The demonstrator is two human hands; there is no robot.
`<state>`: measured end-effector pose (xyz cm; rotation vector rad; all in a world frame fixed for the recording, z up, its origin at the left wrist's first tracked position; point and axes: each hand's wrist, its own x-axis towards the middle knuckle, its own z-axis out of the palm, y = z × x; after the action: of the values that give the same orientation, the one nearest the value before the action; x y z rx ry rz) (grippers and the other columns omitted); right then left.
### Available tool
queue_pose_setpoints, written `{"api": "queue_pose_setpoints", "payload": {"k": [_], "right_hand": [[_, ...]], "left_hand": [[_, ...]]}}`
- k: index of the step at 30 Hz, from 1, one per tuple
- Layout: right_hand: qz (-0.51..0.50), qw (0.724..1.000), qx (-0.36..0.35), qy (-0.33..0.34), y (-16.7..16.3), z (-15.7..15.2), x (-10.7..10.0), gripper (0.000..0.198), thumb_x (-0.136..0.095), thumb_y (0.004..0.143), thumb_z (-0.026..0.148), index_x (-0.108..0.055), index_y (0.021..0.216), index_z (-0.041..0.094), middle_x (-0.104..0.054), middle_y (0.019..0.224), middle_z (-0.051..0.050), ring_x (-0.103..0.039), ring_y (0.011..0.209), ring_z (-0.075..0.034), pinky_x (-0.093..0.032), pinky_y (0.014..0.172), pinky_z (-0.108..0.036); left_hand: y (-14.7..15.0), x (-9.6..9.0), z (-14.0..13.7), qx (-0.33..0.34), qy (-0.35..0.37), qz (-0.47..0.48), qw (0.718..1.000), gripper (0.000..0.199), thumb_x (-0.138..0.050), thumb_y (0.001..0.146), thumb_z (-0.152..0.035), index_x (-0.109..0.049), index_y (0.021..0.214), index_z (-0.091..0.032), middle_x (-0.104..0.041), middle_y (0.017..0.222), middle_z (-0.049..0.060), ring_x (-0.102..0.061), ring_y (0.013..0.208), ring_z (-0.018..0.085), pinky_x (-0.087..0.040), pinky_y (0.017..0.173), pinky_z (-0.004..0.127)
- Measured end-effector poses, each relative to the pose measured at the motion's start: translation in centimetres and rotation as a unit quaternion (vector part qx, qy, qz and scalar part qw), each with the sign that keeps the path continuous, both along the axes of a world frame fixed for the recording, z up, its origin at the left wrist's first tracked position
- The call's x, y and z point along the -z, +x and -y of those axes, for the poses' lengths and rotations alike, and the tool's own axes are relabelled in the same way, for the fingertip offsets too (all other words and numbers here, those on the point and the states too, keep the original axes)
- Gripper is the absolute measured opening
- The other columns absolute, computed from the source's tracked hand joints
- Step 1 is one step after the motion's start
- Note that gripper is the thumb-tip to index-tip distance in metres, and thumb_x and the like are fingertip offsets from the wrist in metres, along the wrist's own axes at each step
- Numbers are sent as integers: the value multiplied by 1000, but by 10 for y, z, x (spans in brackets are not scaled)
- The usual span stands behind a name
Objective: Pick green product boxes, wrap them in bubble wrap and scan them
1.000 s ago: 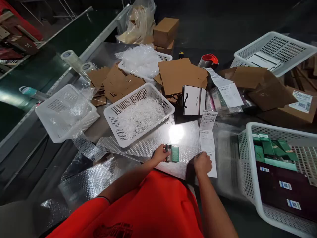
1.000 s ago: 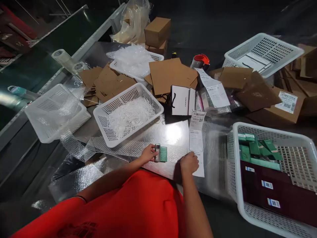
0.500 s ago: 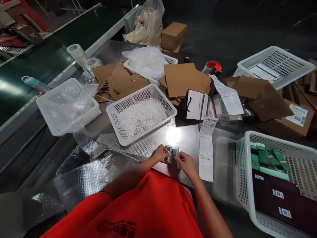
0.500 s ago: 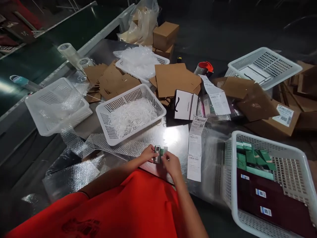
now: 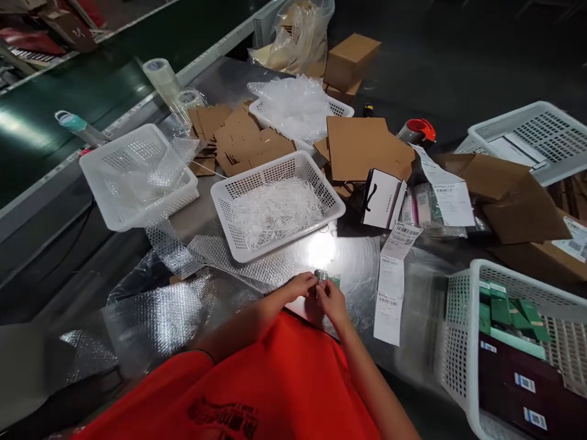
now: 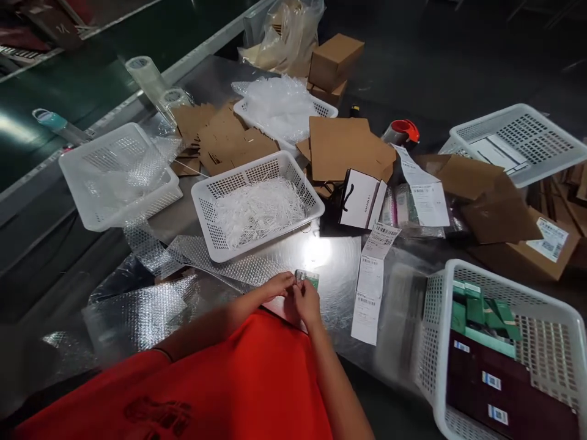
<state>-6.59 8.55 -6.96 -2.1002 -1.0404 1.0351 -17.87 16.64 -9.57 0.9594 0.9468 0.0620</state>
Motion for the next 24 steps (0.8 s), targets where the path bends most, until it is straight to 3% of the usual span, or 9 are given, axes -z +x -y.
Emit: {"api": "queue_pose_setpoints", "payload": {"k": [3,5,8,14,17,20,22,24], "right_hand": [[43,999,6,-10,-8,-2,-1,24,-46,77,49,-43,69,27,-61,71,-7,-58,71,-25,-46,69,-39],[69,998,8,-15,-14,-2,-2,21,-47,78,46,-46,73,26,-62,79,-10,-59,80,-28,-47,76,-42],[93,995,11,-23,-22,-1,-5,17,-48,78,39,-52,81,23,-62,88,-14,-59,90,-30,-47,83,-43],[79,996,7,-33,-23,-3,-9,13,-47,75,26,-58,80,21,-66,88,-12,-62,90,-27,-48,86,-40],[62,997,29,-42,-9,0,-12,20,-50,76,32,-61,89,21,-69,85,-8,-64,82,-24,-50,80,-36],[90,990,94,-59,10,6,-13,47,-57,74,45,-58,109,15,-68,101,-15,-63,97,-30,-49,85,-40],[92,986,116,-78,19,8,-10,59,-66,66,52,-58,108,12,-68,104,-19,-61,103,-34,-49,85,-41],[58,988,104,-99,23,7,-5,54,-72,60,54,-62,96,14,-71,94,-16,-65,93,-32,-52,76,-38]], "left_hand": [[-3,1,-1,1,16,8,1000,47,-47,86,-64,-54,81,-18,-58,78,-1,-55,71,11,-46,64,23],[-3,5,-1,1,42,-10,999,42,-57,82,-60,-55,77,-18,-55,73,-3,-52,70,11,-44,65,22],[-1,12,-1,2,81,-53,995,32,-70,74,-45,-54,70,-19,-51,65,-6,-49,68,12,-43,65,22],[3,19,2,4,143,-117,983,14,-60,77,-15,-53,65,-18,-49,61,-7,-50,68,11,-41,66,20],[6,18,4,4,160,-145,976,15,-58,78,-12,-55,64,-18,-51,61,-7,-52,68,11,-41,67,20],[9,13,5,6,166,-168,972,17,-60,78,-13,-56,63,-18,-52,58,-7,-54,66,12,-42,66,21],[11,9,5,4,171,-183,968,18,-60,79,-14,-56,62,-19,-51,57,-7,-55,65,12,-42,66,22],[11,5,6,1,175,-199,964,20,-61,78,-13,-55,60,-19,-51,56,-7,-55,65,12,-42,66,22]]}}
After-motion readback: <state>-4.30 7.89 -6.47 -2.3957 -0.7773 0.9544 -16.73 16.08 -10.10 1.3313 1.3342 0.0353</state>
